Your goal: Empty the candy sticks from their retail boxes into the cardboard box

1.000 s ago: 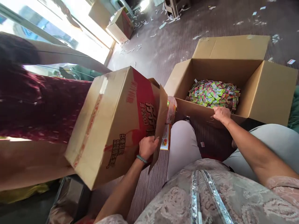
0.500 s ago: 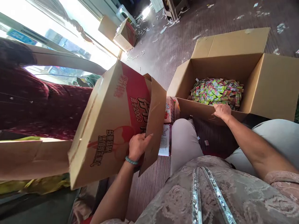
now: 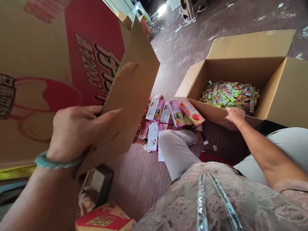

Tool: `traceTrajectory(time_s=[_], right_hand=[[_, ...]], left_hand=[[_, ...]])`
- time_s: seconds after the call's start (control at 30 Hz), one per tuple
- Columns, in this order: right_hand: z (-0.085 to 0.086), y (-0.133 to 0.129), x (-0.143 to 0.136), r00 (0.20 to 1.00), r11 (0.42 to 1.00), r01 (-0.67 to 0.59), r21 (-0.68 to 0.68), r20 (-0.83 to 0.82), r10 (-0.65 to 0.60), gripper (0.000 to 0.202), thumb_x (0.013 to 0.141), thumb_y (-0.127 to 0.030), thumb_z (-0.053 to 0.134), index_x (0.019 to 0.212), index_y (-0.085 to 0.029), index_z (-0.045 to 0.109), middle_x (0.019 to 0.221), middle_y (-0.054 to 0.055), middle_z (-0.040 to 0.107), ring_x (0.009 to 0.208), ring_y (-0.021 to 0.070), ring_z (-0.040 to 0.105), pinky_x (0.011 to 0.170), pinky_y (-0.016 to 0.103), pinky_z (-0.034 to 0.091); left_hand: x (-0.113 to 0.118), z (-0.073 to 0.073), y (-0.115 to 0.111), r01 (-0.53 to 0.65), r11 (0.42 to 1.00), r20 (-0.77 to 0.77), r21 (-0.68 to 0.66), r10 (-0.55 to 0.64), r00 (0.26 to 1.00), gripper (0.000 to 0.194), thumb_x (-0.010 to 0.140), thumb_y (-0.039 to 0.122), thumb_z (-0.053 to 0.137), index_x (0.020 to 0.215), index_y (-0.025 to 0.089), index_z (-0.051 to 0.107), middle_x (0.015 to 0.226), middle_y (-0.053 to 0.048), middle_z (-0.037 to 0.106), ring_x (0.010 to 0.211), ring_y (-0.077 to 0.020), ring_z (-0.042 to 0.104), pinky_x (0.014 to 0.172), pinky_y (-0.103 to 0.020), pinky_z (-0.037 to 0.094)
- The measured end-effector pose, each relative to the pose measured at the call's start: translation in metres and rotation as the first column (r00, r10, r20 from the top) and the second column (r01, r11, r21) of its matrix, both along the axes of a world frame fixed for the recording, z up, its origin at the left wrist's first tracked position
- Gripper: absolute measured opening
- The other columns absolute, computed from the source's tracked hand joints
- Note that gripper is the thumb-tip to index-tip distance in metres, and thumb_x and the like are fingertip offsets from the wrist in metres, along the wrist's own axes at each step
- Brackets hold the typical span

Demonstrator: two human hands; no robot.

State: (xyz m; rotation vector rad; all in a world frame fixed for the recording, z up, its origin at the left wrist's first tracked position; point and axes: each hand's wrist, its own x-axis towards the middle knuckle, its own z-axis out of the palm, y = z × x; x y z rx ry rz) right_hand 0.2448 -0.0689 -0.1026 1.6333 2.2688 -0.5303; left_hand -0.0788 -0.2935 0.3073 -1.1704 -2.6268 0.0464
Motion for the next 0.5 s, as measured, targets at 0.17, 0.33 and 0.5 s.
traceTrajectory(time_s=[0.17, 0.33, 0.5], right_hand=[[-0.001, -0.001, 0.0, 1.0, 1.0, 0.009, 0.028, 0.009, -0.009, 0.034, 0.09, -0.037, 0.074, 0.119, -0.018, 0.077, 0.111, 0.017, 0.078, 0.105, 0.0304, 0.074, 0.079, 0.032, 0.05], [0.004, -0.001, 0.0, 0.999, 0.999, -0.033, 0.025, 0.044, 0.031, 0.038, 0.095, -0.042, 0.069, 0.124, -0.018, 0.073, 0.112, 0.018, 0.077, 0.106, 0.0326, 0.074, 0.078, 0.034, 0.05], [0.002, -0.005, 0.007, 0.996, 0.99, -0.083, 0.117, 0.029, 0.081, 0.042, 0.097, -0.04, 0.065, 0.128, -0.012, 0.066, 0.114, 0.021, 0.073, 0.11, 0.0348, 0.069, 0.085, 0.039, 0.049]], left_hand=[[0.013, -0.024, 0.017, -0.039, 0.899, -0.276, -0.437, -0.093, 0.957, 0.038, 0.094, 0.053, 0.057, 0.094, 0.018, 0.072, 0.074, -0.003, 0.059, 0.084, -0.0288, 0.068, 0.078, -0.035, 0.049], [-0.001, -0.066, -0.008, 0.222, 0.928, -0.08, -0.298, -0.256, 0.963, 0.045, 0.1, 0.039, 0.049, 0.135, 0.014, 0.063, 0.107, -0.012, 0.072, 0.097, -0.0303, 0.068, 0.088, -0.039, 0.054], [-0.014, -0.18, -0.089, 0.134, 0.974, -0.016, 0.183, -0.134, 0.991, 0.054, 0.099, 0.038, 0.053, 0.144, 0.008, 0.057, 0.138, -0.024, 0.063, 0.133, -0.033, 0.057, 0.117, -0.045, 0.043]])
